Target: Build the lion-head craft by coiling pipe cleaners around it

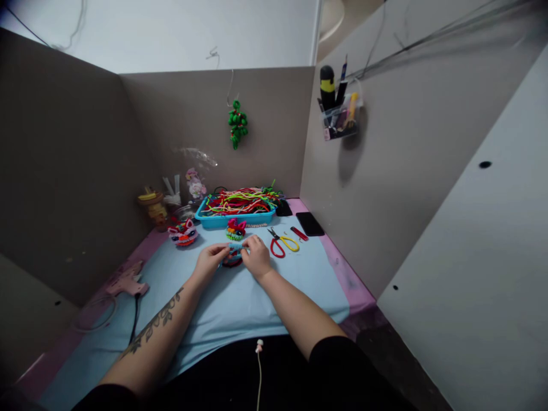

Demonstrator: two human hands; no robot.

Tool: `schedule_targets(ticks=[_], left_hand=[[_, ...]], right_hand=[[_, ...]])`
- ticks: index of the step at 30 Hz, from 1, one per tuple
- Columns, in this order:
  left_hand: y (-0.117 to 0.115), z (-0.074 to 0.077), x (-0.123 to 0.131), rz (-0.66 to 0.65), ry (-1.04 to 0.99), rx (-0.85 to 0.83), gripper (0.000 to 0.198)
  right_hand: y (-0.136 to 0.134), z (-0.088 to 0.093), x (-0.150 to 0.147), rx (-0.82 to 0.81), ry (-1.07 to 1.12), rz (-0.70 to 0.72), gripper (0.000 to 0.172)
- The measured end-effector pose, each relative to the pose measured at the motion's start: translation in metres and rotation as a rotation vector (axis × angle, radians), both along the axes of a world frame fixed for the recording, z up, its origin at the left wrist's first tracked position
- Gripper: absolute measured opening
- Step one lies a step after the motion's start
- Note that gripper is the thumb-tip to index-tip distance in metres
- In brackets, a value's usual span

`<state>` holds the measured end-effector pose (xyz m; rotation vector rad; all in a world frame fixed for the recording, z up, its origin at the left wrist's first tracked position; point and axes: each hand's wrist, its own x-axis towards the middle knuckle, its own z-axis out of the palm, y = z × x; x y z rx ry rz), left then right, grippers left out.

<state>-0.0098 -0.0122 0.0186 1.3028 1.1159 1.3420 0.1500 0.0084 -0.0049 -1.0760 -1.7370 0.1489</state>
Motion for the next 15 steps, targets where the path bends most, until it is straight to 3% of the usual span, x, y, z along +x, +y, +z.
schedule_targets(ticks=[6, 15], left_hand=[[-0.0015, 0.0029, 0.0006, 0.011, 0.034, -0.01, 0.04], [0.0037, -0.0053, -0.0035, 0.062, 0.1, 0.042, 0.046]], right_hand=[[-0.0007, -0.0014, 0.0004, 0.054, -0.067, 0.002, 0.012], [-0.0039, 0.0001, -0.0024, 0.079, -0.173, 0.005, 0.014]])
